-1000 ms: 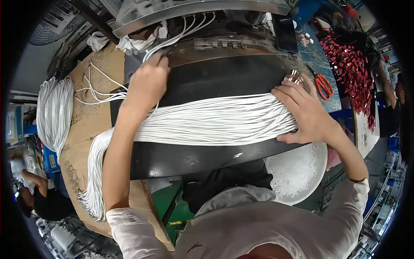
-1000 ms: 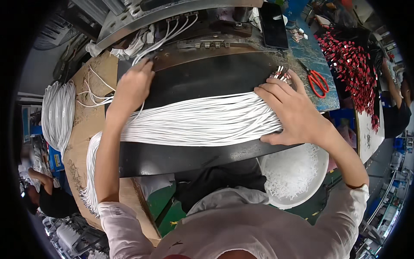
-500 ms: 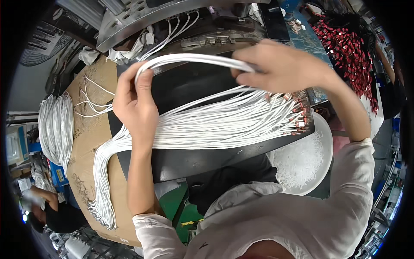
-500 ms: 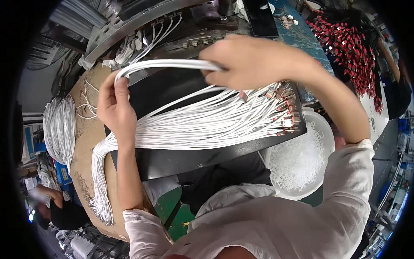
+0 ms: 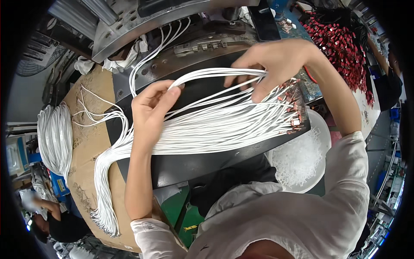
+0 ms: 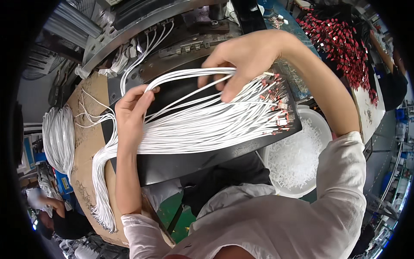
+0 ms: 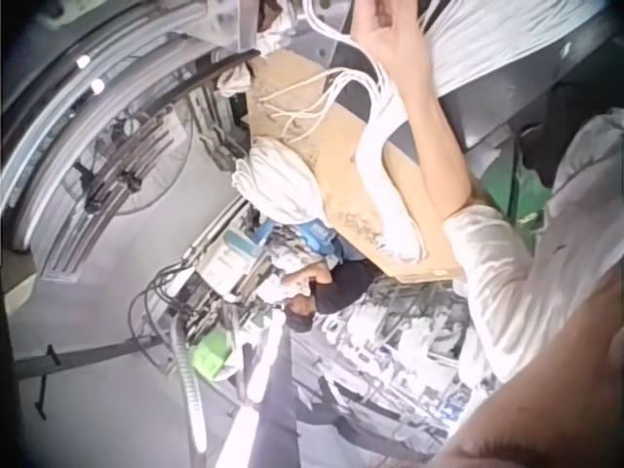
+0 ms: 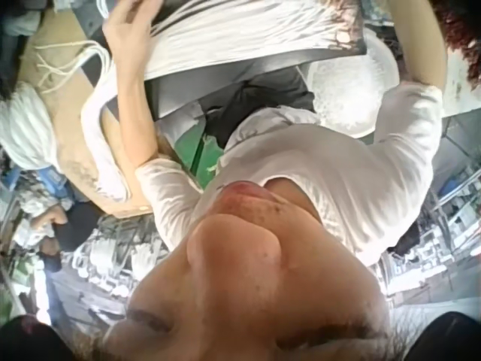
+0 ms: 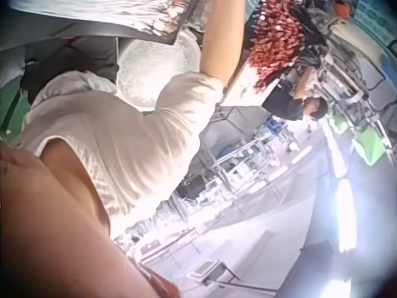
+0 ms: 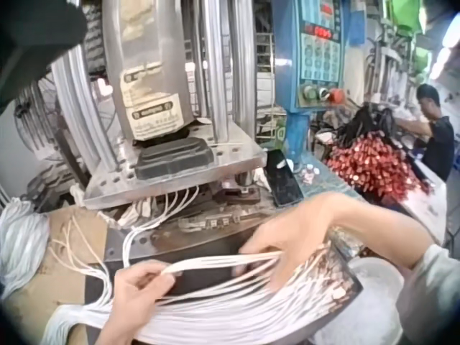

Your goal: The person arranges bundles of cables on a table, fits the connector ends into a metal jig by hand, and inserts the jig into a molding machine to mold the cable ends.

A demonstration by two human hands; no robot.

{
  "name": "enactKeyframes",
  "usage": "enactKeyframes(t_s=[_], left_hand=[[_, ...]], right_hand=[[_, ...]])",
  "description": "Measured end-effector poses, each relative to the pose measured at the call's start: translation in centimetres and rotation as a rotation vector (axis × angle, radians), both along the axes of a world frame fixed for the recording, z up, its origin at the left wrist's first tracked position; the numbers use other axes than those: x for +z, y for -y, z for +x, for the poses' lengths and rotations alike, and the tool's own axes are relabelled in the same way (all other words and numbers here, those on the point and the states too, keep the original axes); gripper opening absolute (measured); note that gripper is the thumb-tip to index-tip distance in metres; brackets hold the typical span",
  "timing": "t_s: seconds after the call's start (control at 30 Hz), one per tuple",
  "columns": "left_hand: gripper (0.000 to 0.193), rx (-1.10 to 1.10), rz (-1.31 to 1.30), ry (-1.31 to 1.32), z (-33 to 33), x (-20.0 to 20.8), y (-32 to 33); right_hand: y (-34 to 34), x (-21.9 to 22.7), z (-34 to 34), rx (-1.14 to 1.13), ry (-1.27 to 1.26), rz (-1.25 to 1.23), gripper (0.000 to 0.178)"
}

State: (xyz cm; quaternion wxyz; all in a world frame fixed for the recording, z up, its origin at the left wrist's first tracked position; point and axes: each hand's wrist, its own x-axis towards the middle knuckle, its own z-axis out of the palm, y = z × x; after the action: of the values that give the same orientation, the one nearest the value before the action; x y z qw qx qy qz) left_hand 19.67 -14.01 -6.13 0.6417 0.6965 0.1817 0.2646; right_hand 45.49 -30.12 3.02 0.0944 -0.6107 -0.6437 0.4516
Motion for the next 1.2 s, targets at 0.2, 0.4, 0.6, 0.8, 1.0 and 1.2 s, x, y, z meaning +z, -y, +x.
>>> enactKeyframes(t_s=[0.2, 0.4, 0.6, 0.8, 1.0, 1.2], left_hand=[[0.024, 0.101, -0.095, 0.064, -0.4, 2.7, -2.7], [0.025, -0.657, -0.247, -0.354, 5.9, 6.9, 0.5], [0.022, -0.577, -0.648, -0.098, 12.7, 4.0, 10.0], [0.023, -0.335, -0.43, -0.326, 7.0, 1.6, 3.9], [0.024, -0.362, -0.56, -0.15, 5.3, -0.2, 3.3], [0.02, -0.267, -0.518, -0.264, 6.0, 0.3, 3.6]], right_hand=[[2.4, -1.1, 1.8, -0.307, -0.117, 0.3, 0.035], [7.1, 1.8, 8.5, -0.36, -0.484, 0.136, 0.046], [2.6, -3.3, 6.4, -0.31, -0.507, 0.216, 0.085], [-2.9, -6.5, 2.7, -0.459, 0.611, 0.386, 0.068], [-2.4, -9.2, -1.3, -0.552, 0.542, 0.645, 0.036], [0.0, -8.1, -1.2, -0.657, 0.053, 0.424, 0.021]])
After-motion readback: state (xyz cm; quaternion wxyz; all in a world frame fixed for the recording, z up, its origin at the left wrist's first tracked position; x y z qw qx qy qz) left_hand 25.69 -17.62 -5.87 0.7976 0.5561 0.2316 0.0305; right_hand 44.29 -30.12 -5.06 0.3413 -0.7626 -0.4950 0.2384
